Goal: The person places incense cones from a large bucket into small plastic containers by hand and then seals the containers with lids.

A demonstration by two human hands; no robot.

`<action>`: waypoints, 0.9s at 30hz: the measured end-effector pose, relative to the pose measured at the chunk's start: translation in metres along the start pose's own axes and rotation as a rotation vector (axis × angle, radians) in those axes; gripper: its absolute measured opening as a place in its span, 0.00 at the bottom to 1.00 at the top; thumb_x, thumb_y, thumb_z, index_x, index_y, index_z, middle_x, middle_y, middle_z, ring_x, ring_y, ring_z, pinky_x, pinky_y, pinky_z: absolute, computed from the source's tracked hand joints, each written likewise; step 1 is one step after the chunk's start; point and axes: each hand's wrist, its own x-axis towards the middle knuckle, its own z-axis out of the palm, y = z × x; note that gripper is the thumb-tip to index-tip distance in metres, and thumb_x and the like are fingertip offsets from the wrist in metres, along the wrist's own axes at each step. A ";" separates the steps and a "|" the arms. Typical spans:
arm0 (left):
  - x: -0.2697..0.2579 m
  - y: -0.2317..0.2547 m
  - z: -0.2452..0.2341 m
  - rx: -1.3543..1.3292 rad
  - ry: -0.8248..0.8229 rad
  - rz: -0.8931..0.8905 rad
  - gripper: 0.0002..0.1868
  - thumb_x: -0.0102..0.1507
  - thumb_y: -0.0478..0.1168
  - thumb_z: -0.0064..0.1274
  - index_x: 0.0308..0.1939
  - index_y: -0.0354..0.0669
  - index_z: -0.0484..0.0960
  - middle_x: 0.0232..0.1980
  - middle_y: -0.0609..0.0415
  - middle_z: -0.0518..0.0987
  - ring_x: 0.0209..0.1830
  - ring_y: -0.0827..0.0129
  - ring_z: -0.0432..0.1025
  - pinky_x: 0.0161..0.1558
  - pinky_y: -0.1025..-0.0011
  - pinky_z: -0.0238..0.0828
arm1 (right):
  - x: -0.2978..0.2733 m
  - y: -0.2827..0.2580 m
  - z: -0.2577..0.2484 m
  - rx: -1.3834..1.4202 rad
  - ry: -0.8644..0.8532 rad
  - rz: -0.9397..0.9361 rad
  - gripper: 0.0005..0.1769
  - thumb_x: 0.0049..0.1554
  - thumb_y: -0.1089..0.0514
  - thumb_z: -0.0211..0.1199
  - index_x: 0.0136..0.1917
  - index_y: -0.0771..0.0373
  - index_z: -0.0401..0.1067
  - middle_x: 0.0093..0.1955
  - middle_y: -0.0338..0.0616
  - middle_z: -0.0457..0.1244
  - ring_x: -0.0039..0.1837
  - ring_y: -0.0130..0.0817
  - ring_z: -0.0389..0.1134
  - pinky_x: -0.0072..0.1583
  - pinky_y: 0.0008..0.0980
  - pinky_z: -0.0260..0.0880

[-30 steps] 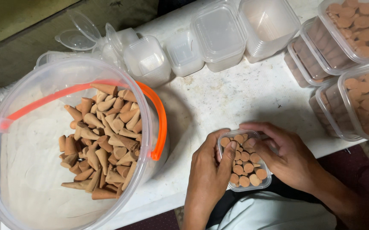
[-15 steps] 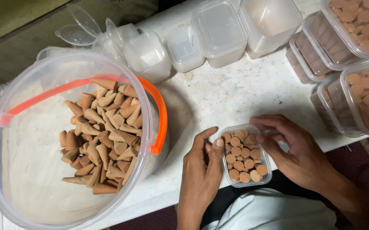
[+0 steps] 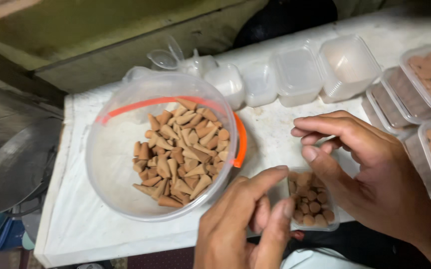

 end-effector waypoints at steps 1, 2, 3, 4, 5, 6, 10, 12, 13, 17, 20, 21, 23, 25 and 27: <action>0.006 0.000 -0.016 0.008 0.024 0.012 0.14 0.64 0.41 0.51 0.51 0.43 0.83 0.24 0.62 0.65 0.21 0.78 0.62 0.23 0.81 0.68 | 0.009 -0.009 0.003 0.004 0.000 -0.028 0.17 0.58 0.59 0.56 0.59 0.66 0.71 0.51 0.44 0.70 0.47 0.28 0.72 0.50 0.26 0.70; 0.012 0.001 -0.032 0.101 0.042 0.043 0.13 0.64 0.41 0.48 0.50 0.43 0.82 0.35 0.60 0.76 0.23 0.79 0.68 0.25 0.82 0.68 | 0.017 -0.019 0.005 0.016 0.007 -0.086 0.15 0.56 0.61 0.58 0.57 0.66 0.73 0.49 0.42 0.71 0.46 0.26 0.72 0.50 0.25 0.71; 0.017 0.001 -0.048 0.195 0.060 0.071 0.13 0.65 0.40 0.46 0.49 0.44 0.82 0.45 0.58 0.87 0.25 0.80 0.73 0.27 0.83 0.69 | 0.025 -0.028 0.008 0.028 0.013 -0.145 0.14 0.55 0.63 0.61 0.55 0.65 0.75 0.48 0.40 0.72 0.45 0.25 0.72 0.49 0.23 0.71; 0.028 -0.007 -0.064 0.203 0.084 0.080 0.13 0.65 0.40 0.46 0.49 0.44 0.82 0.45 0.58 0.87 0.25 0.80 0.73 0.27 0.83 0.69 | 0.035 -0.035 0.011 0.032 0.012 -0.170 0.14 0.55 0.63 0.61 0.55 0.65 0.75 0.48 0.40 0.72 0.45 0.25 0.72 0.49 0.23 0.71; 0.038 -0.014 -0.081 0.291 -0.011 0.071 0.14 0.66 0.41 0.43 0.52 0.44 0.79 0.49 0.54 0.86 0.35 0.70 0.77 0.35 0.76 0.70 | 0.045 -0.043 0.015 0.073 -0.042 -0.236 0.13 0.55 0.62 0.61 0.54 0.64 0.75 0.47 0.39 0.72 0.41 0.24 0.70 0.47 0.22 0.71; 0.049 -0.022 -0.099 0.380 -0.108 0.058 0.16 0.67 0.42 0.40 0.56 0.45 0.77 0.54 0.51 0.85 0.44 0.61 0.81 0.44 0.70 0.71 | 0.055 -0.051 0.019 0.115 -0.098 -0.298 0.12 0.56 0.61 0.61 0.54 0.63 0.75 0.46 0.38 0.72 0.37 0.24 0.69 0.44 0.22 0.71; 0.075 -0.073 -0.119 0.529 -0.266 -0.042 0.20 0.64 0.38 0.41 0.60 0.44 0.75 0.55 0.48 0.79 0.57 0.51 0.71 0.54 0.58 0.65 | 0.092 -0.055 0.044 0.047 -0.407 -0.329 0.15 0.58 0.55 0.56 0.57 0.54 0.76 0.49 0.34 0.74 0.47 0.29 0.76 0.46 0.29 0.70; 0.085 -0.077 -0.115 0.826 -0.435 -0.440 0.23 0.61 0.37 0.40 0.59 0.59 0.74 0.52 0.50 0.75 0.50 0.42 0.72 0.47 0.43 0.66 | 0.113 -0.054 0.063 -0.087 -0.672 -0.293 0.13 0.56 0.57 0.55 0.51 0.50 0.78 0.44 0.31 0.73 0.45 0.33 0.73 0.48 0.33 0.69; 0.082 -0.082 -0.112 0.825 -0.424 -0.441 0.23 0.61 0.37 0.40 0.59 0.59 0.74 0.52 0.50 0.75 0.50 0.42 0.72 0.47 0.43 0.66 | 0.122 -0.059 0.070 -0.091 -0.675 -0.304 0.13 0.56 0.57 0.55 0.51 0.50 0.78 0.44 0.31 0.73 0.45 0.33 0.73 0.48 0.33 0.69; 0.069 -0.098 -0.105 0.862 -0.114 -0.247 0.08 0.60 0.32 0.41 0.40 0.45 0.74 0.40 0.46 0.72 0.41 0.42 0.68 0.36 0.45 0.67 | 0.144 -0.059 0.111 -0.430 -1.012 -0.202 0.13 0.55 0.60 0.52 0.46 0.46 0.75 0.45 0.32 0.70 0.52 0.34 0.68 0.51 0.35 0.67; 0.068 -0.099 -0.103 0.829 -0.042 -0.245 0.08 0.59 0.30 0.40 0.38 0.43 0.74 0.40 0.47 0.72 0.42 0.45 0.67 0.35 0.47 0.66 | 0.147 -0.040 0.142 -0.427 -1.082 -0.427 0.13 0.48 0.63 0.53 0.42 0.46 0.73 0.42 0.33 0.69 0.49 0.39 0.67 0.60 0.43 0.62; 0.069 -0.099 -0.102 0.818 -0.049 -0.269 0.08 0.60 0.30 0.38 0.37 0.43 0.74 0.39 0.47 0.72 0.41 0.46 0.66 0.34 0.47 0.65 | 0.146 -0.033 0.152 -0.401 -1.061 -0.576 0.09 0.44 0.64 0.53 0.32 0.50 0.70 0.33 0.36 0.67 0.40 0.46 0.67 0.66 0.48 0.55; 0.069 -0.100 -0.103 0.824 -0.058 -0.271 0.08 0.61 0.30 0.38 0.37 0.44 0.73 0.39 0.47 0.72 0.40 0.45 0.66 0.33 0.47 0.65 | 0.144 -0.028 0.157 -0.386 -1.066 -0.569 0.09 0.44 0.66 0.52 0.32 0.52 0.67 0.36 0.37 0.66 0.42 0.44 0.66 0.54 0.46 0.59; 0.069 -0.099 -0.103 0.826 -0.074 -0.270 0.08 0.62 0.31 0.37 0.38 0.45 0.73 0.39 0.47 0.72 0.39 0.45 0.67 0.33 0.46 0.66 | 0.148 -0.034 0.150 -0.371 -1.071 -0.553 0.08 0.43 0.68 0.52 0.31 0.55 0.64 0.38 0.38 0.64 0.43 0.42 0.66 0.41 0.43 0.63; 0.070 -0.097 -0.103 0.810 -0.108 -0.291 0.03 0.60 0.36 0.46 0.38 0.46 0.73 0.39 0.49 0.73 0.40 0.47 0.67 0.32 0.47 0.66 | 0.158 -0.052 0.129 -0.247 -1.207 -0.365 0.11 0.50 0.60 0.54 0.45 0.52 0.74 0.46 0.31 0.69 0.55 0.30 0.66 0.56 0.29 0.67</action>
